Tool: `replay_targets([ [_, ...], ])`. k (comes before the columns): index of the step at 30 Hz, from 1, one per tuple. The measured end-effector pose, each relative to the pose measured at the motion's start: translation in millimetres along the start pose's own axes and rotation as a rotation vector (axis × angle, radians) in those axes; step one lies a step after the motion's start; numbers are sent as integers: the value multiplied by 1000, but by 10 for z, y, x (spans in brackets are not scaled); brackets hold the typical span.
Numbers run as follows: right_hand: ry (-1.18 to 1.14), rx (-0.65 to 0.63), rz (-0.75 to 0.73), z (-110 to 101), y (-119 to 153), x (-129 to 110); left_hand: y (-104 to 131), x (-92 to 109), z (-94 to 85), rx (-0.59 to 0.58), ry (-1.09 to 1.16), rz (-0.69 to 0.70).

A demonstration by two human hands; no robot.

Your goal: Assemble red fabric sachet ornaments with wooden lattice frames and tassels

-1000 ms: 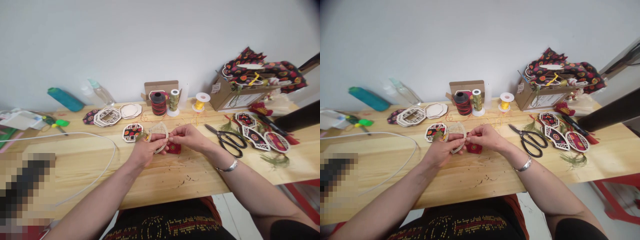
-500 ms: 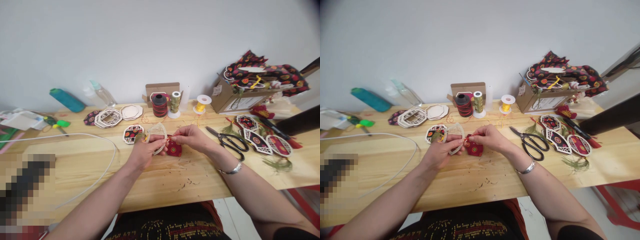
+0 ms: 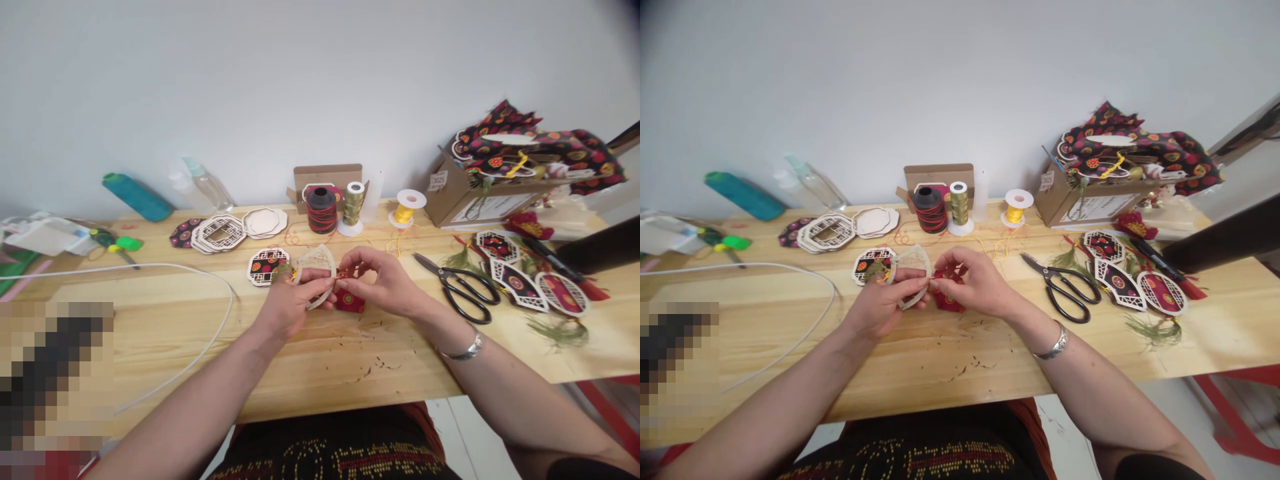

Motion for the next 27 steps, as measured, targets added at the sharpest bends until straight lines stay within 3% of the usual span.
replay_targets([
  [4, 171, 39, -326, 15, 24, -45, 0, -11, -5, -15, -4, -2],
  [9, 425, 18, -492, 27, 42, -39, 4, -9, 1, -29, 8, -4],
  [27, 569, -7, -534, 47, 73, -36, 23, 5, 8, -16, 10, -16],
])
Point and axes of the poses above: each hand's wrist, its own y-axis away from the middle knuckle, its own z-axis out of the palm, x = y × z, the point moved 3 cm from there along -y, towards the middle knuckle, and after that the axes turned 7 degrees about -z, right-handed, at the moved point
